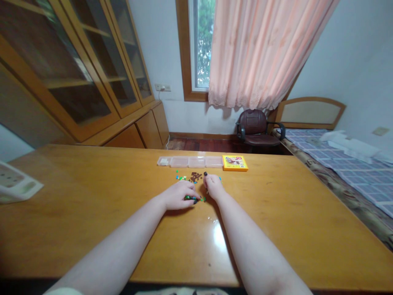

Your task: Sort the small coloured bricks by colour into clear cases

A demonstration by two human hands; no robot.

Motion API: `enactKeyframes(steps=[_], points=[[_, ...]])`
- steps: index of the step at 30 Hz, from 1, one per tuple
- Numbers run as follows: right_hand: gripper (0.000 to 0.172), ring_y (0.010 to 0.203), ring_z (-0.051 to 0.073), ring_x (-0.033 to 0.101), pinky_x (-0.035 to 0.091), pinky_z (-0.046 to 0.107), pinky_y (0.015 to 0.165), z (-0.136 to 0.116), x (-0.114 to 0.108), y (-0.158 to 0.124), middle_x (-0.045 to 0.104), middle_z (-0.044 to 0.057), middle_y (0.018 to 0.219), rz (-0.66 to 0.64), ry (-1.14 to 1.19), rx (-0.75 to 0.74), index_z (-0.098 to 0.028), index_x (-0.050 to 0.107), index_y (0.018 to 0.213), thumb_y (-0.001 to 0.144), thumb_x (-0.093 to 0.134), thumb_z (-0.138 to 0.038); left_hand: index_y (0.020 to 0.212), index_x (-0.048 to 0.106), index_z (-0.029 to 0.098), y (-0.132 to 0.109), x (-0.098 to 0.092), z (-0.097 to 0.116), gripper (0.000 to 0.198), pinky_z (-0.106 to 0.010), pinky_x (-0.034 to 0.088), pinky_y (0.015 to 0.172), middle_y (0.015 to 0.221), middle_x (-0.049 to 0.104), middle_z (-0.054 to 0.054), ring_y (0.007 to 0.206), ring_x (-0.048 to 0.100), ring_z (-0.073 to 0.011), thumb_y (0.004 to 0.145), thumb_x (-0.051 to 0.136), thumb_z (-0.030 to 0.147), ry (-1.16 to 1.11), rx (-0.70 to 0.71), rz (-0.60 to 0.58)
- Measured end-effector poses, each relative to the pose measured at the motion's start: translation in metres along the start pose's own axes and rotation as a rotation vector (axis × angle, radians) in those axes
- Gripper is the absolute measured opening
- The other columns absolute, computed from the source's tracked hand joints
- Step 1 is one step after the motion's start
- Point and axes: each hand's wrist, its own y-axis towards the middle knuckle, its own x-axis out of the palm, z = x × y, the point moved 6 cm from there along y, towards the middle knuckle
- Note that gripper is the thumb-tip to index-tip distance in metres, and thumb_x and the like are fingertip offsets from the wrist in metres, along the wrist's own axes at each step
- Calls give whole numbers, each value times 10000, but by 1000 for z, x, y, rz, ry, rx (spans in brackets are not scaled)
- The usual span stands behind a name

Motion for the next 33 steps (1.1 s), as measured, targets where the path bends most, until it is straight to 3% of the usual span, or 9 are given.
enactKeyframes(steps=[3,7,17,22,27,30,33], points=[[623,414,108,328,250,251,441,0,-3,0,338,-22,390,70,28,-1,-217,377,430,854,233,-649,1025,698,327,2,1,12,258,-310,396,784,865,610,-16,848,562,-188,797,577,338,55,31,-8],[636,421,114,357,265,254,441,-3,-2,0,375,-9,396,69,37,-7,-216,387,428,850,233,-665,1061,681,347,4,8,19,284,-308,400,724,826,597,-16,810,562,-193,799,574,376,102,48,-54],[604,445,122,384,292,252,465,-1,-3,0,408,3,420,94,44,-27,-208,409,445,864,248,-613,989,717,327,-2,1,-4,249,-323,398,757,790,580,-31,793,549,-192,809,545,324,122,-38,-36],[601,452,123,391,304,255,476,-2,-3,-1,412,0,429,97,44,-37,-209,416,459,864,259,-624,1081,676,317,-3,2,-17,291,-399,369,898,1050,591,-60,989,510,-244,830,540,371,156,-148,40],[585,466,125,403,308,253,492,3,-3,1,433,0,447,77,30,-55,-199,436,479,885,266,-584,1206,589,324,-6,11,-36,386,-543,265,1019,1387,419,-78,1201,389,-318,842,533,436,190,-309,101],[514,499,128,423,310,248,508,9,-2,2,471,-2,494,72,0,-57,-189,479,533,885,326,-531,1265,539,302,-7,13,-44,425,-558,243,1041,1431,368,-104,1260,344,-323,861,509,428,186,-354,136],[461,545,137,456,329,249,538,11,-2,3,513,7,548,77,-24,-66,-181,526,587,883,354,-491,1217,581,284,-6,12,-45,370,-542,245,1052,1401,411,-104,1257,357,-301,874,499,393,187,-342,169]])
